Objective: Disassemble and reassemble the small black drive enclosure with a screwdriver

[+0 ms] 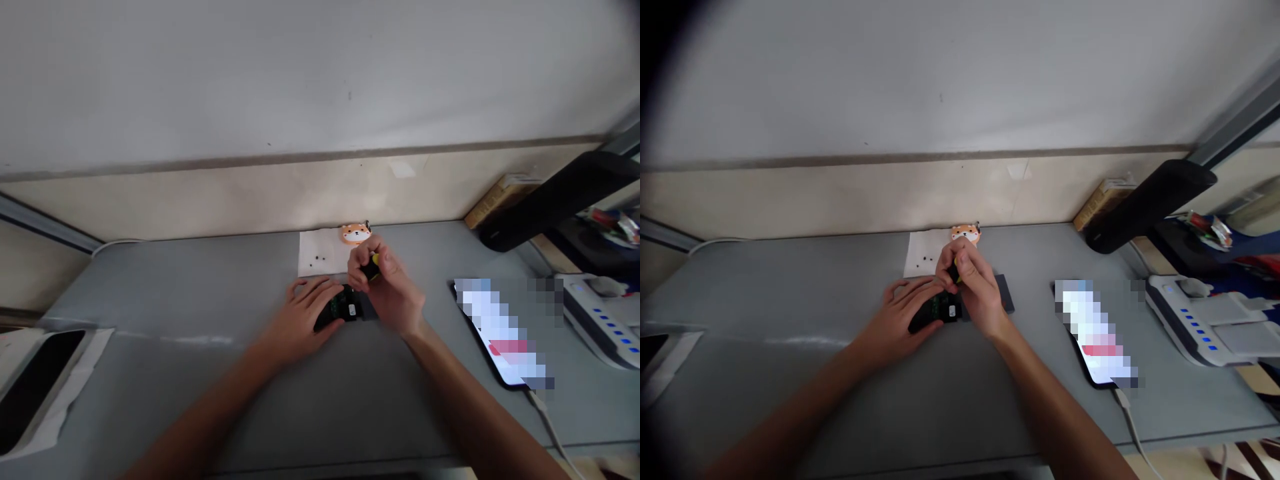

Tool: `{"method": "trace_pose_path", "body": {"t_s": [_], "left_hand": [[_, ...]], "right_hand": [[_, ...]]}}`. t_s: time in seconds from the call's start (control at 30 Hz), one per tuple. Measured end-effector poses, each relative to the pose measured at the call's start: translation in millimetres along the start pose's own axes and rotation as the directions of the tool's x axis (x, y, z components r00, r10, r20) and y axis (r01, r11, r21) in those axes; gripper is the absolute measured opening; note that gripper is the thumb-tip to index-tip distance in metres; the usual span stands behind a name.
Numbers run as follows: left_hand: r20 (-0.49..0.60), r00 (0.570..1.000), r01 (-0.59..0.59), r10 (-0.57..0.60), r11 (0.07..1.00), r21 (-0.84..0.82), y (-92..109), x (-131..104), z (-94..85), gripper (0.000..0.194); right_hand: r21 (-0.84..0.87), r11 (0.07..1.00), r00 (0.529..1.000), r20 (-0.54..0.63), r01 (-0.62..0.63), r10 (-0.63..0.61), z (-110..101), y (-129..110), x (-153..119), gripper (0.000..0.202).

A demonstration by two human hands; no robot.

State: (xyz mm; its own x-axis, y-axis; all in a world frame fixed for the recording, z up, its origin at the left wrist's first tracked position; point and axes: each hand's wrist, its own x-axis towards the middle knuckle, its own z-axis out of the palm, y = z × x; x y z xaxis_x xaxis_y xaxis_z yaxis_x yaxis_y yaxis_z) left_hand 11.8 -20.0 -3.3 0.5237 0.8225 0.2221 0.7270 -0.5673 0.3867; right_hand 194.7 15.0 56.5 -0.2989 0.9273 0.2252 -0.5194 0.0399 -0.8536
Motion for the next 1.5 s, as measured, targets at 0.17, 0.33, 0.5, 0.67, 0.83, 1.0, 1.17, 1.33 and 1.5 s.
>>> {"method": "trace_pose_path", "body": {"t_s": [0.17,0.33,0.5,0.67,0.83,1.0,1.17,1.33,1.5], "left_hand": [[-0.013,1.000,-0.023,0.023,1.000,0.007,-2.0,-1.6,1.1,0.044],[-0.014,1.000,-0.028,0.028,1.000,0.010,-2.4,-2.1,1.0,0.042],[-0.012,1.000,-0.011,0.011,1.000,0.008,0.0,-0.9,-0.1,0.038],[-0.011,1.000,-0.018,0.018,1.000,0.011,0.3,-0.5,-0.7,0.037],[-0.002,1.000,-0.027,0.028,1.000,0.011,0.4,0.1,-2.3,0.036],[0.007,1.000,-0.024,0.024,1.000,0.002,1.3,0.1,-4.2,0.035],[0.007,1.000,-0.020,0.020,1.000,-0.003,0.4,-0.7,-3.1,0.035],[0.010,1.000,-0.017,0.017,1.000,-0.008,0.1,-0.3,-2.7,0.037],[0.006,1.000,-0.015,0.015,1.000,-0.016,0.1,0.2,-3.0,0.035]], "right_hand": [[0.034,0.999,1.000,0.013,0.000,0.000,-1.5,-0.5,0.7,0.035],[0.041,0.999,1.000,-0.017,-0.017,0.017,-0.6,0.1,1.7,0.037],[0.021,0.999,1.000,-0.005,-0.027,0.027,1.4,-0.6,0.4,0.037],[0.008,1.000,1.000,0.007,-0.016,0.016,-0.1,-0.9,0.3,0.037],[0.040,0.999,1.000,0.021,0.012,-0.013,0.5,3.3,-1.2,0.034],[0.059,0.998,0.999,0.040,-0.007,0.005,1.2,3.9,-2.3,0.034],[0.062,0.998,0.999,0.037,0.018,-0.020,1.1,2.2,-1.9,0.030],[0.039,0.999,0.997,0.076,0.017,-0.020,1.6,5.2,-4.2,0.028],[0.046,0.999,0.998,0.062,0.016,-0.019,-0.1,5.2,-3.7,0.030]]}}
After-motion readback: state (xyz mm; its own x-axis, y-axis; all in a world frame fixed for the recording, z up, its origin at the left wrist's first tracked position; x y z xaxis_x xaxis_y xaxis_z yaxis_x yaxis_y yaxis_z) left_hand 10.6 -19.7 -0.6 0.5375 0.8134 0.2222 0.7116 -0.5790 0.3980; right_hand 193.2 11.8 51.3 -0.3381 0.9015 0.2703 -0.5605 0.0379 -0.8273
